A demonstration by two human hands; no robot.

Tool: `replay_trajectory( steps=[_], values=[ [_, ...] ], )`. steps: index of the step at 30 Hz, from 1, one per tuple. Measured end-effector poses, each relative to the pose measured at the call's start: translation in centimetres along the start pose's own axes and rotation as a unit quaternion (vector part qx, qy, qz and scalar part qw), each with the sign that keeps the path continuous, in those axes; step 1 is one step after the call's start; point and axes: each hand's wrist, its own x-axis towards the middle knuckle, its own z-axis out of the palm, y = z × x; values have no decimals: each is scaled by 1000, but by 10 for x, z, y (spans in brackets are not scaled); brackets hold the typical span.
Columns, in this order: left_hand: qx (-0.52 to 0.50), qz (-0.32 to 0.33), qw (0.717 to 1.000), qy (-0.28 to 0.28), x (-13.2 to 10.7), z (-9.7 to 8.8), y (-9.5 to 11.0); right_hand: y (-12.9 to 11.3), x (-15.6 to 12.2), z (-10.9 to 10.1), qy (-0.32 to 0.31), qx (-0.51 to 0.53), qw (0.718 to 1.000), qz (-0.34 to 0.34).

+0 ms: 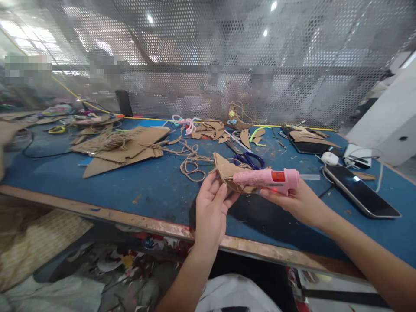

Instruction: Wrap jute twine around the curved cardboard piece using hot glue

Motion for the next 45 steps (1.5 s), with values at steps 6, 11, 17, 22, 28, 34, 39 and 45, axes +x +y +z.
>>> replay_trajectory(
  steps=[6,11,17,22,28,34,39,45],
  values=[
    [-12,12,1000,25,1,0,1,-2,1,-3,-40,22,999,5],
    [-14,25,999,30,1,-1,1,-3,1,-6,-69,31,997,13],
    [-12,36,998,44,1,-2,1,-4,-1,-10,-71,15,997,31],
    [-27,43,996,68,3,-2,2,-10,-1,-20,-74,-7,996,39],
    [-39,48,994,94,7,-3,1,1,-6,-44,61,-9,991,120],
    [-44,38,993,100,6,-2,1,-1,-8,-50,75,-4,988,132],
    [-40,45,994,92,4,0,0,-16,-1,-32,-46,-2,997,62],
    [-3,49,993,104,3,2,0,-9,-3,-24,-43,-87,994,53]
  ],
)
